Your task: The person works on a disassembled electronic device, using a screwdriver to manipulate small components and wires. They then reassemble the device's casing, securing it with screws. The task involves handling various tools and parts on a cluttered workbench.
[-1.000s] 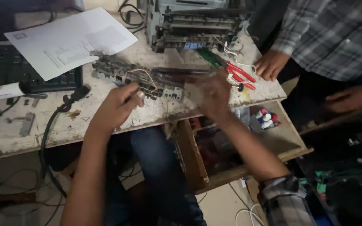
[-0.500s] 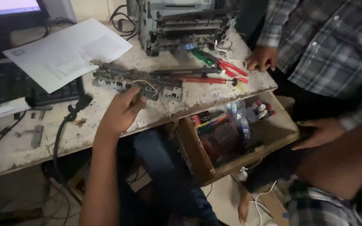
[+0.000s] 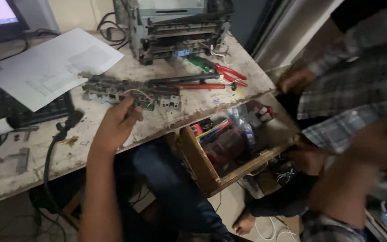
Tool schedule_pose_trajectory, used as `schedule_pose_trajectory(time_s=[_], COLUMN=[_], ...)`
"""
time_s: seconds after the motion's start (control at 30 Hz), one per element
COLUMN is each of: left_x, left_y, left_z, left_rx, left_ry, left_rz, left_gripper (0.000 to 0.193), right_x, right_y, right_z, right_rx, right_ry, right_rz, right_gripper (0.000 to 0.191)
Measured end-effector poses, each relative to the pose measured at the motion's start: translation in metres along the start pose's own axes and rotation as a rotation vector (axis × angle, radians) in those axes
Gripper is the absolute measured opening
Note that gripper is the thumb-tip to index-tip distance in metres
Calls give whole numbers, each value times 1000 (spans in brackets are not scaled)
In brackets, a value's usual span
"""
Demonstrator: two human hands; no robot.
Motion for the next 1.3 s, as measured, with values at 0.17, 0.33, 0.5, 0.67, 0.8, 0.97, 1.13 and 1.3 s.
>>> schedule_pose_trajectory(time_s=[0.17, 0.33, 0.5, 0.67, 0.8, 0.97, 1.13, 1.3], left_x=[-4, -4, -6, -14, -16, -16, -15, -15], left_y=[5, 9, -11, -19, -24, -20, -10, -31], left_z=[0, 4, 5, 15, 17, 13, 13, 10], left_rx=[76, -51, 204, 124, 102, 162, 174, 295], left_ry=[-7, -17, -75, -83, -83, -72, -62, -90], left_rz=[-5, 65, 126, 105, 67, 101, 78, 113], left_gripper=[24, 24, 26, 24, 25, 28, 29, 36], right_x=[-70, -120, -122, -124, -127, -128, -129, -131], right_y=[-39, -91, -58, -43, -50, -55, -54, -45], right_z=[-126, -224, -235, -233, -229, -226, -229, -237], right_rx=[219, 322, 70, 82, 71, 37, 49, -23], right_ry=[-729, -1290, -1459, -1502, -1571, -1545, -1519, -1650], right_rz=[180, 95, -84, 20, 10, 34, 98, -127], right_gripper=[12, 13, 20, 26, 22, 24, 26, 28])
Point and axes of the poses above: each hand's wrist, its own z-axis towards the middle knuckle, its own x-axis out of the back of the hand, y = z × x, the point moved 3 cm from there along z, towards the middle knuckle, and after that the axes turned 1 degree about z, right-handed, at the moved point
